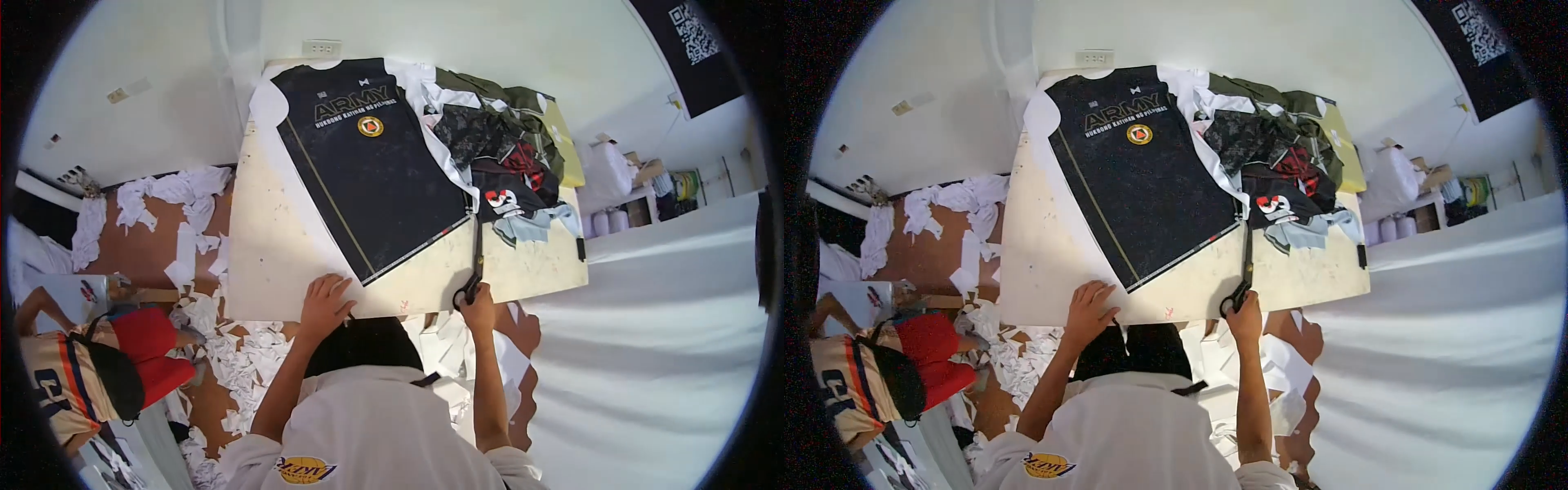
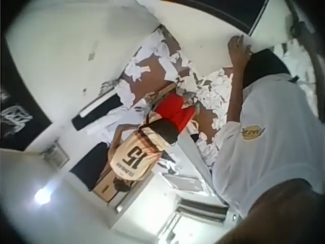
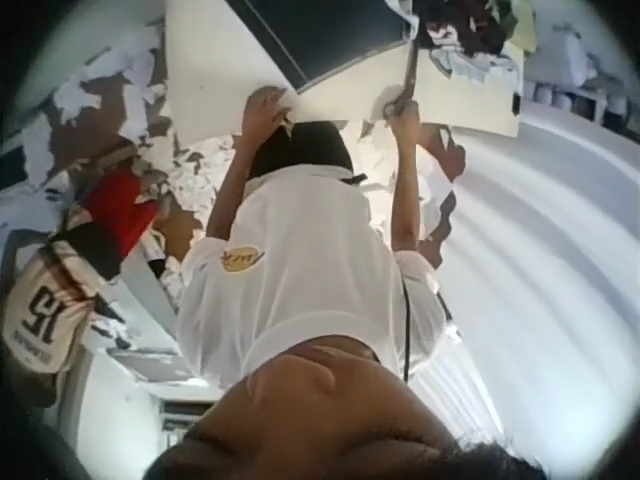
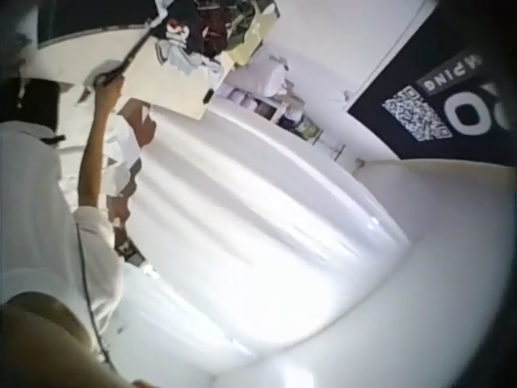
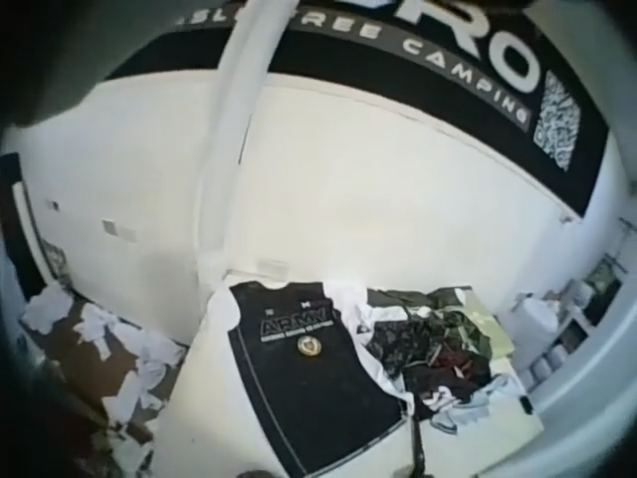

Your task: Cutting along the outlines of printed fabric patterns using scissors on a work table.

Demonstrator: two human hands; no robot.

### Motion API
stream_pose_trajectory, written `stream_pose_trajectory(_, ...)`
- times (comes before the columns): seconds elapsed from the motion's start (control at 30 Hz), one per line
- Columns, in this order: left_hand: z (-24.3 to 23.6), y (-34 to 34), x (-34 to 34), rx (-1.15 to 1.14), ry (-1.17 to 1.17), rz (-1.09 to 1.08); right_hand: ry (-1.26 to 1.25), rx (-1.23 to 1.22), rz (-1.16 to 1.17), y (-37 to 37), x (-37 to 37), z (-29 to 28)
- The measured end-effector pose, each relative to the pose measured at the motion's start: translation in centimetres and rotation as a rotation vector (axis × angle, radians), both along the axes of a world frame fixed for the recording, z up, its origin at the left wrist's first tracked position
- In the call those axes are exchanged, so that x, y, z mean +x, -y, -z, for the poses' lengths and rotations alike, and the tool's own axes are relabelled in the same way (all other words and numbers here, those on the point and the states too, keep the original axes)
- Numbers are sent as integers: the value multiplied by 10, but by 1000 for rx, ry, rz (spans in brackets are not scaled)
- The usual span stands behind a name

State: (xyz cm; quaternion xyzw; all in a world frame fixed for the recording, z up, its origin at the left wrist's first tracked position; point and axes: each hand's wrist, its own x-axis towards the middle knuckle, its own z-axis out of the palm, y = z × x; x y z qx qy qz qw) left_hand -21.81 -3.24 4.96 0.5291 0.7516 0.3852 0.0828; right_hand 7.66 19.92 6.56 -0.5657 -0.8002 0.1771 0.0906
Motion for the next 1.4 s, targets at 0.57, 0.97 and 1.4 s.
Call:
stream_pose_trajectory(0.57,29,10,9,143,-284,-8,-468,-1252,73,145,30,-63)
stream_pose_trajectory(0.97,30,8,13,121,-331,-16,-327,-1163,-197,136,-32,-29)
stream_pose_trajectory(1.4,28,6,11,139,-353,-37,-231,-1104,-121,135,-46,-16)
